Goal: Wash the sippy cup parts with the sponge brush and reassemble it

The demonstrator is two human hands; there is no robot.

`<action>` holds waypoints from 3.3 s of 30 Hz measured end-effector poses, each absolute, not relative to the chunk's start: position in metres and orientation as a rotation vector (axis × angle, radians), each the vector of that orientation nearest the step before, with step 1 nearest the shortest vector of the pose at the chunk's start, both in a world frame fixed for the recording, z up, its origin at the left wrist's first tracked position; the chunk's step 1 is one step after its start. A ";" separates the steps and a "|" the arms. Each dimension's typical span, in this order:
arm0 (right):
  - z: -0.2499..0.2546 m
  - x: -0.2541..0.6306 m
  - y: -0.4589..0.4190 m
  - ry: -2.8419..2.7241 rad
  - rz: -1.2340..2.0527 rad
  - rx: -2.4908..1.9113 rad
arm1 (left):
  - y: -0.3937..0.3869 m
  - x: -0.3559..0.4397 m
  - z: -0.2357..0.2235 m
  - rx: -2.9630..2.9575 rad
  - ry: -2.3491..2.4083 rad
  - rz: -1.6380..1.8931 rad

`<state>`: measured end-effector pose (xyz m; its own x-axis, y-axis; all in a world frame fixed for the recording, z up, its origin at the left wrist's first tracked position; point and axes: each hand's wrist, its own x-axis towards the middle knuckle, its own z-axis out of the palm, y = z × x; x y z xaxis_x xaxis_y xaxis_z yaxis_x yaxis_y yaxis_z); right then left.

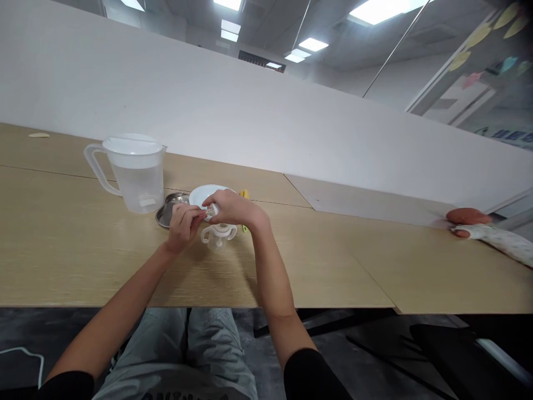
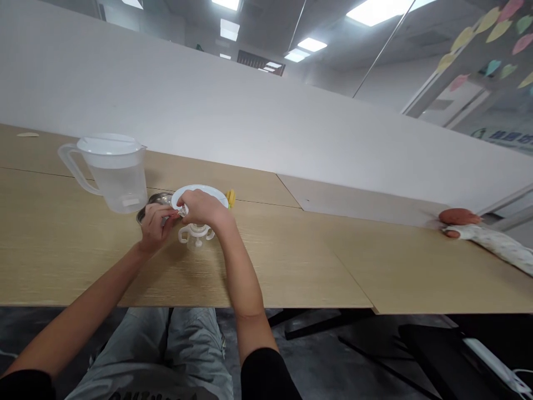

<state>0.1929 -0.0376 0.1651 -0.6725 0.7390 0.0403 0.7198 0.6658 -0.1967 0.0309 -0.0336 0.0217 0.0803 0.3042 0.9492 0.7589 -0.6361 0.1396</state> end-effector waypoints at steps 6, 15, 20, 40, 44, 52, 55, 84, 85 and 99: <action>0.167 0.194 -0.040 -2.797 0.236 -1.201 | -0.038 0.030 0.025 -1.935 -0.845 -1.545; 0.168 0.193 -0.055 -2.815 0.128 -1.300 | -0.034 0.026 0.023 -2.024 -0.849 -1.544; 0.168 0.199 -0.048 -2.797 0.200 -1.312 | -0.039 0.030 0.022 -2.003 -0.927 -1.523; 0.184 0.229 -0.050 -2.314 0.130 -1.082 | -0.040 0.060 -0.004 -2.448 -1.316 -1.655; 0.176 0.217 -0.033 -2.472 0.243 -1.085 | -0.041 0.065 -0.005 -2.414 -1.447 -1.685; 0.167 0.215 -0.014 -2.790 0.503 -1.150 | -0.043 0.064 0.002 -2.447 -1.577 -1.760; 0.169 0.219 -0.017 -2.802 0.489 -1.229 | -0.042 0.064 0.002 -2.449 -1.582 -1.734; 0.168 0.199 -0.045 -2.790 -0.060 -1.496 | -0.040 0.068 -0.001 -2.490 -1.424 -1.780; 0.169 0.198 -0.047 -2.782 -0.063 -1.523 | -0.039 0.068 -0.002 -2.493 -1.429 -1.793; 0.153 0.182 -0.041 -2.855 -0.074 -1.549 | -0.039 0.074 -0.003 -2.410 -1.521 -1.846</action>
